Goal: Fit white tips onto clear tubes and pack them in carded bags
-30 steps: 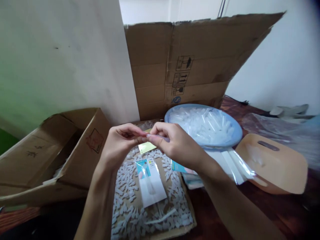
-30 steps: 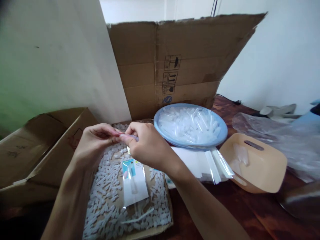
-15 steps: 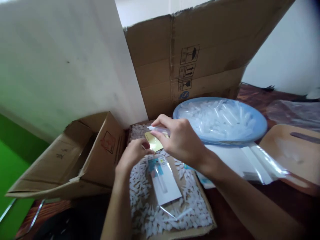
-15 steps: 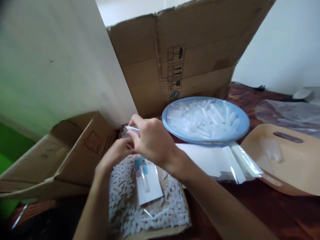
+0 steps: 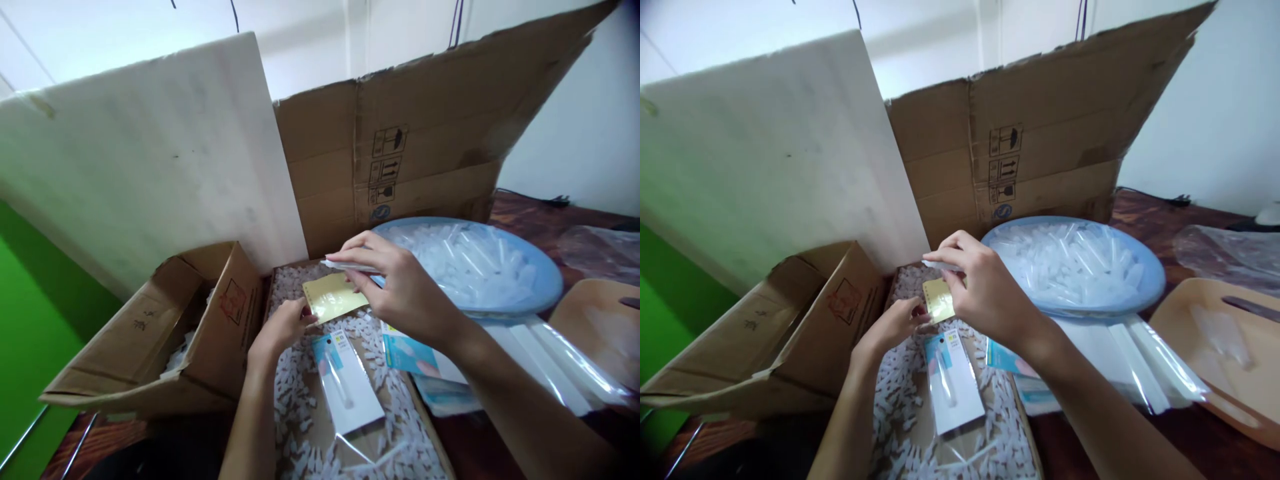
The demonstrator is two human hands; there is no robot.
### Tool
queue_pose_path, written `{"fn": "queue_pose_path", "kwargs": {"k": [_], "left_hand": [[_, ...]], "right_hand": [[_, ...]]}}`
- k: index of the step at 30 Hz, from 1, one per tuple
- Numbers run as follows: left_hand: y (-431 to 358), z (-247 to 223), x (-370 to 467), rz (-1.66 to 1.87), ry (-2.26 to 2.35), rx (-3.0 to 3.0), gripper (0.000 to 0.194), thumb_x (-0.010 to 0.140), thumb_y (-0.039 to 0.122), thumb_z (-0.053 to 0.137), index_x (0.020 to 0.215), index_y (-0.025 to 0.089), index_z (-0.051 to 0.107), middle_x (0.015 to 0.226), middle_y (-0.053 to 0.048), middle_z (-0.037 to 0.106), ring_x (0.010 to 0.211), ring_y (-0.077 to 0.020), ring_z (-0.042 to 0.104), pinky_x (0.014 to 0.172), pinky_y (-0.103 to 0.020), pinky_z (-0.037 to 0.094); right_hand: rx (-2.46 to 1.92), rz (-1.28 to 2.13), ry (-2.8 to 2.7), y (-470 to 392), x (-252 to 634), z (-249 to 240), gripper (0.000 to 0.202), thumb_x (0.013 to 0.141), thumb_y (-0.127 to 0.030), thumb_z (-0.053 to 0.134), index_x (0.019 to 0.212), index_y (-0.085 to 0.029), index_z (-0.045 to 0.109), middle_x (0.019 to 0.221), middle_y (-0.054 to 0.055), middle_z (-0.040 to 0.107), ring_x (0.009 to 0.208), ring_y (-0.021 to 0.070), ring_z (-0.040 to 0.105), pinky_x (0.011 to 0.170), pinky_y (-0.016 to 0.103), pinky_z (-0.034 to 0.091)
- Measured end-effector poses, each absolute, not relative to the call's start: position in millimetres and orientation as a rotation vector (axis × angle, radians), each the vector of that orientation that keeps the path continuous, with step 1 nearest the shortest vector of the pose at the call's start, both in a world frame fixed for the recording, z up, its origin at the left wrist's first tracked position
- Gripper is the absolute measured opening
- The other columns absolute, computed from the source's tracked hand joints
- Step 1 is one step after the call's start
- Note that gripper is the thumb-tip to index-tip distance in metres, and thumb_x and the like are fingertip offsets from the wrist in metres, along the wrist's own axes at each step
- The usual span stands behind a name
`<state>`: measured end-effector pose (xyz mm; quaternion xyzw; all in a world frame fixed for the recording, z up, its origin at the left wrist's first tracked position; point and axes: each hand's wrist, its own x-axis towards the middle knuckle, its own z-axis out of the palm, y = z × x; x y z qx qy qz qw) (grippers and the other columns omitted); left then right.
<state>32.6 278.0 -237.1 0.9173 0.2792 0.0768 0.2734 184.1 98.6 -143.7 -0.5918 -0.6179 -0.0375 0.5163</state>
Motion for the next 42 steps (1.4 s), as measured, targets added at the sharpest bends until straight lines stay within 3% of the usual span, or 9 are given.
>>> {"fn": "queue_pose_path", "kwargs": {"k": [11, 15, 19, 24, 28, 31, 34, 38, 42], "left_hand": [[248, -166, 11, 0.663, 0.34, 1.987, 0.024, 0.094, 0.035, 0.069, 0.111, 0.018, 0.073, 0.112, -0.009, 0.074, 0.107, -0.0204, 0.069, 0.094, -0.031, 0.056], [235, -159, 12, 0.683, 0.296, 1.938, 0.024, 0.097, 0.037, 0.066, 0.109, 0.018, 0.072, 0.101, -0.006, 0.076, 0.094, -0.0167, 0.072, 0.085, -0.027, 0.058], [220, -153, 15, 0.828, 0.249, 1.838, 0.025, 0.094, 0.037, 0.07, 0.109, 0.017, 0.07, 0.093, -0.005, 0.077, 0.081, -0.0154, 0.076, 0.077, -0.026, 0.062], [209, -147, 13, 0.933, 0.156, 1.961, 0.02, 0.097, 0.032, 0.066, 0.114, 0.021, 0.069, 0.106, -0.005, 0.075, 0.091, -0.0153, 0.076, 0.083, -0.025, 0.061], [214, -149, 12, 1.006, 0.167, 1.957, 0.018, 0.098, 0.031, 0.065, 0.113, 0.022, 0.068, 0.099, -0.003, 0.074, 0.086, -0.0119, 0.074, 0.079, -0.021, 0.059], [218, -152, 13, 1.07, 0.212, 1.93, 0.018, 0.098, 0.032, 0.065, 0.114, 0.022, 0.067, 0.088, 0.0, 0.073, 0.084, -0.0109, 0.073, 0.079, -0.02, 0.058], [218, -152, 13, 1.047, 0.173, 1.913, 0.018, 0.098, 0.03, 0.065, 0.115, 0.024, 0.067, 0.089, 0.0, 0.074, 0.084, -0.011, 0.073, 0.08, -0.021, 0.058], [217, -150, 13, 1.035, 0.135, 1.917, 0.016, 0.098, 0.029, 0.065, 0.114, 0.025, 0.068, 0.101, -0.001, 0.075, 0.087, -0.0116, 0.073, 0.082, -0.022, 0.059], [223, -150, 10, 0.997, 0.172, 1.875, 0.036, 0.096, 0.042, 0.067, 0.128, 0.025, 0.063, 0.121, -0.007, 0.073, 0.092, -0.014, 0.073, 0.083, -0.025, 0.059]], "right_hand": [[-1.449, 0.128, -1.499, 93, 179, -141, 0.014, 0.092, -0.01, 0.063, 0.099, -0.021, 0.07, 0.1, 0.003, 0.075, 0.092, 0.0177, 0.073, 0.079, 0.031, 0.057], [-1.406, 0.27, -1.464, 92, 175, -138, 0.008, 0.094, -0.019, 0.066, 0.1, -0.022, 0.069, 0.101, 0.003, 0.077, 0.096, 0.0181, 0.074, 0.082, 0.03, 0.058], [-1.34, 0.463, -1.334, 93, 175, -142, 0.018, 0.098, -0.039, 0.064, 0.098, -0.021, 0.063, 0.079, 0.0, 0.073, 0.066, 0.0131, 0.069, 0.059, 0.024, 0.054], [-1.22, 0.79, -1.207, 100, 178, -149, 0.045, 0.101, -0.063, 0.045, 0.089, -0.022, 0.056, 0.047, -0.007, 0.056, 0.031, 0.0077, 0.04, 0.032, 0.019, 0.027], [-1.229, 0.487, -1.332, 99, 179, -146, 0.037, 0.09, -0.048, 0.074, 0.117, -0.025, 0.064, 0.1, 0.004, 0.07, 0.073, 0.0127, 0.066, 0.058, 0.024, 0.054], [-1.26, 0.176, -1.422, 94, 177, -143, 0.03, 0.087, -0.026, 0.079, 0.115, -0.026, 0.067, 0.116, 0.004, 0.065, 0.1, 0.0168, 0.065, 0.085, 0.03, 0.057], [-1.259, 0.11, -1.37, 93, 175, -143, 0.007, 0.095, -0.026, 0.069, 0.102, -0.024, 0.069, 0.093, 0.001, 0.068, 0.083, 0.0131, 0.064, 0.072, 0.026, 0.053], [-1.252, 0.444, -1.227, 96, 174, -146, 0.029, 0.102, -0.049, 0.056, 0.099, -0.022, 0.065, 0.066, -0.004, 0.064, 0.045, 0.0075, 0.046, 0.04, 0.023, 0.033], [-1.217, 0.398, -1.234, 97, 175, -147, 0.022, 0.095, -0.044, 0.07, 0.097, -0.022, 0.068, 0.074, -0.003, 0.068, 0.051, 0.0068, 0.052, 0.046, 0.023, 0.04]]}}
